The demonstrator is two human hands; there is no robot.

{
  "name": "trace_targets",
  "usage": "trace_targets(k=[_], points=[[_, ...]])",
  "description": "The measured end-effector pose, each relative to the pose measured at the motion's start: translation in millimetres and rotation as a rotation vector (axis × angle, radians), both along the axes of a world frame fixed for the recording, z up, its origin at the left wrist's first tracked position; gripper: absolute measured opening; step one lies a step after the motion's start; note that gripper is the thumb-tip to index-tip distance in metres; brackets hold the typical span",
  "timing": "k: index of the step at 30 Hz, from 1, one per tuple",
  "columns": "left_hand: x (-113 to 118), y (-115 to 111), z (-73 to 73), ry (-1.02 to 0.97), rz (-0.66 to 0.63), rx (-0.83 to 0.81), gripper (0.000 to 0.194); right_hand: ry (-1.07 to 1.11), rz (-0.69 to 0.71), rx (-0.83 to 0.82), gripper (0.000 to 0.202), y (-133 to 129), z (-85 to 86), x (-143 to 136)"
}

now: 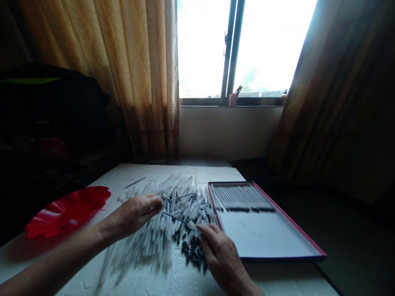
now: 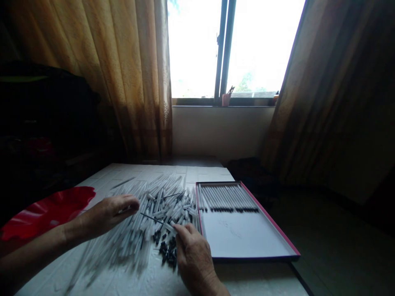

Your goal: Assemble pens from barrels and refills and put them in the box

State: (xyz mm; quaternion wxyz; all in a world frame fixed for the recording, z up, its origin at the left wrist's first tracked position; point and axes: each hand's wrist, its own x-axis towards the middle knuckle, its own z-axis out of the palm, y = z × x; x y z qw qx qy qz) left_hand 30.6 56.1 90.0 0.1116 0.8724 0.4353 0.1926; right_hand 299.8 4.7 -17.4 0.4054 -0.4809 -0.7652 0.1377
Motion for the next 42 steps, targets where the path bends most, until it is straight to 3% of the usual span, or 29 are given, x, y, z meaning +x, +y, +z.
trace_targets(k=[4,9,12,14,16,21,26,31,36,42], points=[[13.3,-2.5,1.1,-0.094,-0.073,-0.11,0.013,0.082,0.085,-0.064,0.034,-6.1,5.4,-4.6],[40.2,-11.2,-14.6,-0.17,-0.154,-0.226,0.013,0.217,0.178,-0.159,0.031,-11.3,13.9,-9.7],[51.3,-12.5,-22.3,-0.183,-0.158,-0.244,0.01,0.329,0.174,-0.239,0.032,-10.6,17.2,-9.7],[53.7,-11.4,-24.6,-0.177,-0.127,-0.228,0.017,0.417,0.172,-0.304,0.034,-8.8,18.2,-8.5],[52.9,-10.0,-26.4,-0.143,-0.088,-0.199,0.023,0.505,0.184,-0.356,0.039,-6.8,18.6,-7.2],[52.8,-12.3,-37.6,0.074,0.013,-0.078,0.012,0.608,0.201,-0.409,0.052,-5.2,20.9,-7.1],[72.4,-16.1,-54.4,0.317,0.056,0.013,0.009,0.602,0.216,-0.402,0.055,-6.4,21.0,-7.6],[87.9,-14.7,-63.2,0.407,0.098,0.027,0.009,0.572,0.198,-0.388,0.053,-5.0,17.4,-6.4],[88.7,-14.0,-65.1,0.341,0.102,0.009,0.01,0.546,0.21,-0.367,0.047,-6.0,16.7,-6.8],[64.2,-26.0,-60.0,0.022,0.128,-0.041,0.013,0.502,0.204,-0.357,0.037,-6.4,7.4,-8.5]])
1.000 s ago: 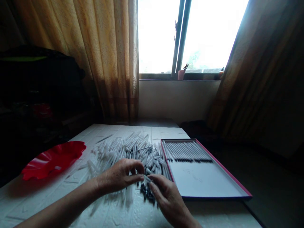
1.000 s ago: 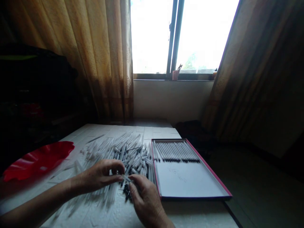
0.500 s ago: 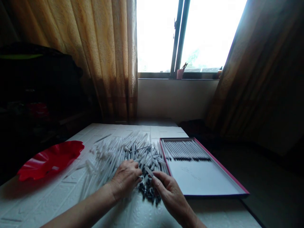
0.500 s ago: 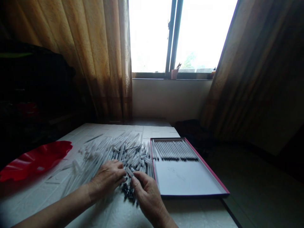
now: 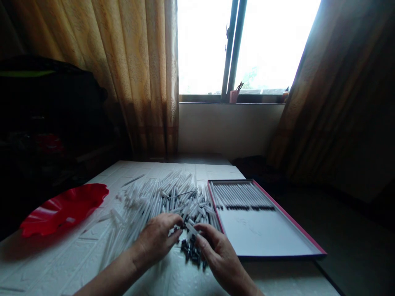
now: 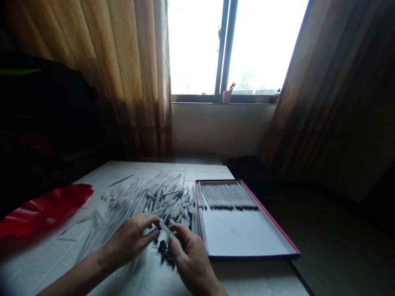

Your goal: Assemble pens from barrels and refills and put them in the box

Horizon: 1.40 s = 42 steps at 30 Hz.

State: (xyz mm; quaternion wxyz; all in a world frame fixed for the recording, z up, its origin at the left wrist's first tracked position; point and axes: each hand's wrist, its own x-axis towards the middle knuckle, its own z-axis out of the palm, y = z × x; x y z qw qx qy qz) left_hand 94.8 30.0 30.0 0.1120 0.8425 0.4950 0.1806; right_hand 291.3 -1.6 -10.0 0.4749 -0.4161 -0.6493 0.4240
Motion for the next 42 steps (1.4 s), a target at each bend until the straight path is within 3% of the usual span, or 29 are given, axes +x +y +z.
trace_targets(k=[5,10,20,30,42], points=[[-23.0,-13.4,-4.9,-0.262,-0.012,-0.097,0.009,-0.185,0.02,0.035,0.025,-3.2,-5.1,-1.0],[-28.4,-16.0,-17.7,-0.378,-0.015,-0.154,0.015,-0.313,0.046,0.067,0.021,-4.8,-4.8,-0.8],[-31.7,-19.8,-16.7,-0.35,-0.037,-0.124,0.008,-0.338,-0.002,0.208,0.02,-5.6,-16.4,-3.8],[-32.4,-25.4,-15.6,-0.36,-0.075,-0.118,0.013,-0.468,0.071,0.231,0.023,-6.1,-14.3,-0.2],[-31.8,-26.0,-24.5,-0.434,-0.034,-0.173,0.013,-0.56,0.084,0.282,0.027,-8.9,-12.8,0.4]])
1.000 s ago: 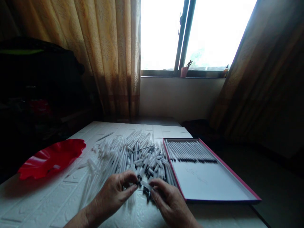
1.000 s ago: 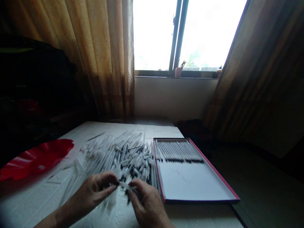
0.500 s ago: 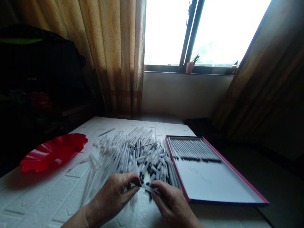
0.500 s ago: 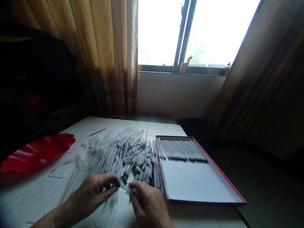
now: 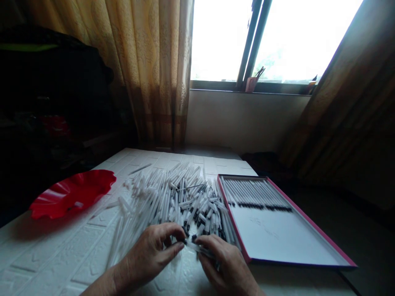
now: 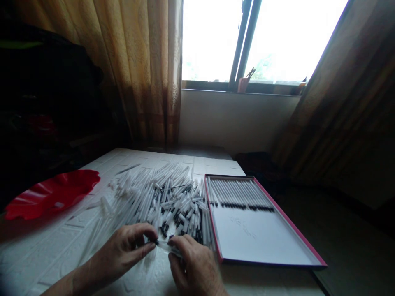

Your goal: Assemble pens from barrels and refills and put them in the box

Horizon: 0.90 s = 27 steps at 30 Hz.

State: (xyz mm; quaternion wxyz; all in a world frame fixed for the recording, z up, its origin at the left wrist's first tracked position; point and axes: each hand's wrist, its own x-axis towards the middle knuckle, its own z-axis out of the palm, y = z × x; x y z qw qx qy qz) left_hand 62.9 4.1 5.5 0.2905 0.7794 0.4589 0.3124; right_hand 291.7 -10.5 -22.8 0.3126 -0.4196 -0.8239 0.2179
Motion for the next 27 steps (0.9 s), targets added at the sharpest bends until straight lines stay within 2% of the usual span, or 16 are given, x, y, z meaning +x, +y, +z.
trace_targets(k=[5,13,20,24,27], points=[[0.3,-2.2,-1.0,-0.032,-0.008,-0.04,0.013,-0.042,-0.027,0.058,0.019,-1.7,-4.3,-0.7],[0.6,-0.2,-2.1,-0.106,-0.011,-0.109,0.017,-0.162,-0.047,0.161,0.024,-1.0,-4.7,0.8],[3.1,0.2,-0.6,-0.181,-0.009,-0.206,0.019,-0.062,-0.046,0.135,0.024,-1.0,-12.1,0.4],[3.2,-0.3,-0.6,-0.188,0.0,-0.204,0.017,-0.077,-0.058,0.13,0.007,-1.5,-9.7,1.8],[2.8,-0.1,-1.2,-0.184,0.003,-0.193,0.017,-0.097,-0.047,0.172,0.01,-1.1,-7.5,2.2]])
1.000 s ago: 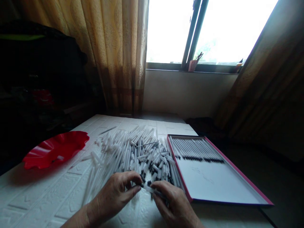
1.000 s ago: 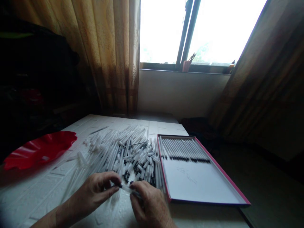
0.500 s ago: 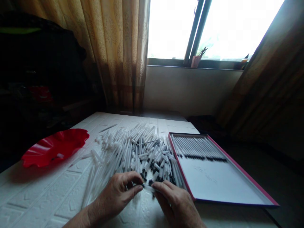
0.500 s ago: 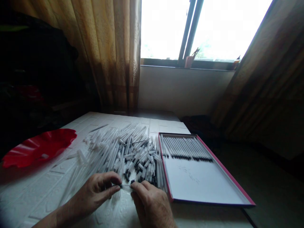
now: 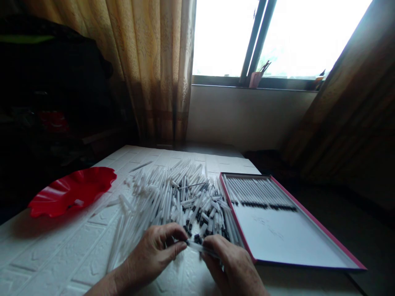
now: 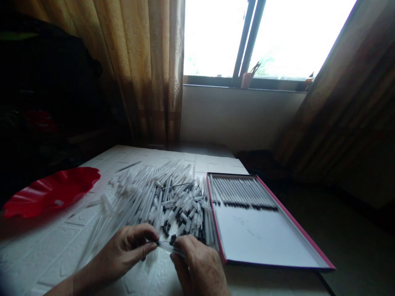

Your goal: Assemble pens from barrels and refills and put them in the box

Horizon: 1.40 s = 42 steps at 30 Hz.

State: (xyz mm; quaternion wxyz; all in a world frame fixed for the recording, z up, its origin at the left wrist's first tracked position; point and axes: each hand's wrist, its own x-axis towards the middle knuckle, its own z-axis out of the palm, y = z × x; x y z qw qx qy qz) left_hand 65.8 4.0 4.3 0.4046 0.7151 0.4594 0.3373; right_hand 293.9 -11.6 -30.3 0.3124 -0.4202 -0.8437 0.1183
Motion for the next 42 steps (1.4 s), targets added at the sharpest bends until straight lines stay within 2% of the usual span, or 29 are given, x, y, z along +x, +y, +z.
trace_targets(k=[6,9,13,16,18,23,30,33,37,42], points=[[-0.4,1.1,-1.4,0.025,0.003,0.018,0.017,-0.057,-0.018,0.0,0.041,1.3,-1.2,-1.6],[-2.0,0.8,-1.6,0.038,0.007,0.008,0.018,-0.043,-0.02,-0.001,0.048,0.9,-0.5,-2.4],[-4.8,0.4,0.0,0.128,-0.02,0.003,0.025,-0.009,-0.022,0.03,0.046,-0.2,3.2,-2.8],[-4.2,0.8,-0.5,0.186,-0.047,0.018,0.047,-0.024,-0.013,0.034,0.043,-0.9,4.6,-2.9],[-2.5,0.8,-2.1,0.193,-0.06,0.025,0.05,-0.035,0.001,0.03,0.041,-1.0,3.9,-3.0],[0.5,-0.3,-3.6,0.218,-0.081,0.054,0.042,-0.046,0.02,0.013,0.038,-0.4,-0.2,-3.1],[-2.8,-2.7,4.4,0.262,-0.076,0.075,0.014,-0.047,0.003,-0.008,0.034,0.0,-0.5,-3.0],[-3.6,-2.3,3.6,0.276,-0.087,0.086,0.019,-0.047,0.005,-0.003,0.032,-0.3,-0.9,-3.3],[-2.9,-0.6,-1.6,0.275,-0.122,0.1,0.042,-0.06,0.013,0.004,0.031,-0.3,-1.8,-3.3],[-2.4,-0.9,-2.8,0.281,-0.113,0.139,0.032,-0.073,0.016,-0.008,0.035,-0.2,-0.1,-2.9]])
